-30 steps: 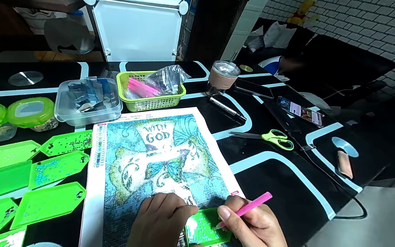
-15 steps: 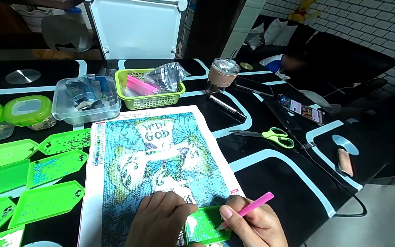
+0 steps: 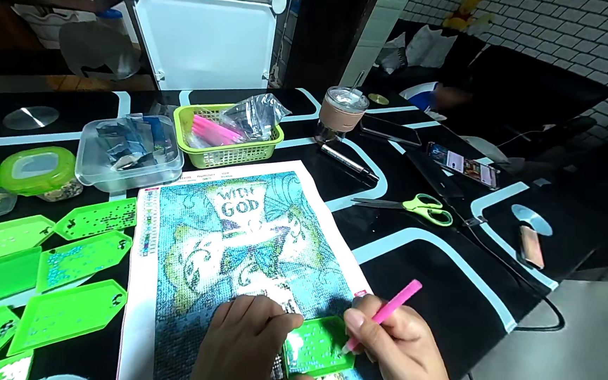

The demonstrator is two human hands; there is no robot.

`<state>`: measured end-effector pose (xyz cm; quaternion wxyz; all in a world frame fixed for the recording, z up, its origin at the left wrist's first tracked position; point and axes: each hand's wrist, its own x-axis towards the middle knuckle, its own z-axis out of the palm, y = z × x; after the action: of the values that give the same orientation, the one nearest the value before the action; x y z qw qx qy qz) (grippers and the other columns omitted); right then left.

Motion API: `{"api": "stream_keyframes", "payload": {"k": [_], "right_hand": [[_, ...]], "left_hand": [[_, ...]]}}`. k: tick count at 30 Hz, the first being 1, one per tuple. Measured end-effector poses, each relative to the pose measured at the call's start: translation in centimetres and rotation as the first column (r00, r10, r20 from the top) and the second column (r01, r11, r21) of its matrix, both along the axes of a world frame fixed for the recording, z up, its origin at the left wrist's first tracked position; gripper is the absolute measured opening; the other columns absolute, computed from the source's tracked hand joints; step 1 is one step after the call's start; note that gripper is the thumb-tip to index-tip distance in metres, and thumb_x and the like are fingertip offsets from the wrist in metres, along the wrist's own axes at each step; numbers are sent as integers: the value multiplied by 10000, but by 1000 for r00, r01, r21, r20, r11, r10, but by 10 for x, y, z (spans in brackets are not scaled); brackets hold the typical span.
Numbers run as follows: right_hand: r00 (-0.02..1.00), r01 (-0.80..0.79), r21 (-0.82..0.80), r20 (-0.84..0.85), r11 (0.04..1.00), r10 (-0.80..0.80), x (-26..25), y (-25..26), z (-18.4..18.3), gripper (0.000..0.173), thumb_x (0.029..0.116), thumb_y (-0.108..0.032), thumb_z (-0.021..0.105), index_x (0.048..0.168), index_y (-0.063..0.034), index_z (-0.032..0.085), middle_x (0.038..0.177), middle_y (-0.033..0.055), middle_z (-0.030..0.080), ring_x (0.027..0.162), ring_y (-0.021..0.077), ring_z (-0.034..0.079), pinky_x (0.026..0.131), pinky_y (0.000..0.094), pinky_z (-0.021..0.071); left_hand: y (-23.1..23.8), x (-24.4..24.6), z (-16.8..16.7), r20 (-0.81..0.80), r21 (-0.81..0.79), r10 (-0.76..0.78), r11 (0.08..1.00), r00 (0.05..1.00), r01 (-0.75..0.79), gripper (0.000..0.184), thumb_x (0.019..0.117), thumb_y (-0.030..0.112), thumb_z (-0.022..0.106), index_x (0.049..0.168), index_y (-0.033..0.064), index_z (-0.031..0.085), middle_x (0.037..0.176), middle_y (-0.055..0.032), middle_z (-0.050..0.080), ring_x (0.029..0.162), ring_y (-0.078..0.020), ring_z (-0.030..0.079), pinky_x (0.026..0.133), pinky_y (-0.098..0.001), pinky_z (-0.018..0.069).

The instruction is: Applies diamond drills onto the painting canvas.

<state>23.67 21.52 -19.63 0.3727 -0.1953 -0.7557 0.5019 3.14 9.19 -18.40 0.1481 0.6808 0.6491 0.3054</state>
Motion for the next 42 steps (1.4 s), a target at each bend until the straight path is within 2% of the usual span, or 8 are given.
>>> {"api": "stream_keyframes", "payload": {"k": [2, 5, 8, 13, 22, 28, 37, 42], "right_hand": [[996, 65, -183, -50, 981, -75, -3, 6, 5, 228, 1061, -225, 556, 873, -164, 670, 714, -104, 654, 604, -65, 587, 544, 106, 483], [978, 194, -251, -22, 948, -206, -4, 32, 12, 267, 1048, -186, 534, 825, -179, 681, 711, -85, 691, 564, -41, 601, 502, 116, 479], [960, 280, -156, 31, 947, -278, -6, 57, 10, 271, 1041, -188, 556, 797, -165, 673, 680, -51, 673, 557, -3, 605, 524, 142, 501], [964, 262, -16, 39, 965, -261, -9, 69, -1, 247, 1047, -214, 572, 823, -152, 657, 674, -53, 653, 566, 5, 607, 532, 145, 508], [963, 265, 52, 42, 963, -268, -11, 66, -5, 235, 1046, -203, 568, 835, -144, 654, 685, -63, 647, 579, -10, 605, 540, 131, 506], [958, 256, 165, 90, 953, -273, -11, 66, -6, 240, 1054, -236, 573, 851, -133, 651, 672, -82, 625, 572, -32, 580, 531, 118, 486], [957, 250, 200, 97, 947, -273, -11, 67, -7, 241, 1053, -233, 565, 847, -131, 639, 651, -87, 607, 562, -42, 567, 524, 109, 470], [951, 240, 314, 113, 919, -287, -10, 65, -8, 281, 1066, -268, 548, 854, -113, 647, 669, -80, 594, 583, -54, 547, 540, 106, 459]], "left_hand": [[0, 0, -1, -8, 2, -2, 1000, 1000, 2, 448, 819, 451, 800, 1174, 182, 763, 1039, -73, 716, 989, -286, 647, 835, -462, 480], [0, -1, 0, 5, -14, -11, 1000, 1000, 12, 445, 825, 434, 800, 1177, 164, 764, 1049, -100, 720, 991, -309, 642, 854, -475, 467], [0, -2, 2, 8, -34, -27, 999, 1000, 27, 440, 849, 429, 787, 1186, 147, 759, 1060, -115, 717, 999, -319, 643, 867, -481, 468], [0, -3, 5, 23, -68, -30, 997, 999, 31, 445, 862, 430, 782, 1199, 139, 757, 1089, -122, 719, 1042, -330, 637, 903, -493, 465], [-1, -4, 9, 33, -109, -45, 993, 998, 49, 447, 874, 422, 774, 1208, 125, 755, 1115, -148, 723, 1074, -359, 641, 930, -521, 468], [-1, -4, 10, 33, -113, -41, 993, 999, 44, 451, 871, 425, 779, 1210, 127, 755, 1118, -146, 722, 1077, -358, 638, 931, -513, 464], [-2, -4, 10, 21, -108, -42, 993, 999, 44, 456, 865, 425, 781, 1214, 132, 752, 1117, -135, 720, 1078, -344, 636, 927, -500, 464], [-2, -4, 8, 20, -88, -35, 995, 999, 37, 451, 870, 431, 774, 1209, 133, 755, 1105, -128, 720, 1055, -329, 636, 915, -489, 462]]}}
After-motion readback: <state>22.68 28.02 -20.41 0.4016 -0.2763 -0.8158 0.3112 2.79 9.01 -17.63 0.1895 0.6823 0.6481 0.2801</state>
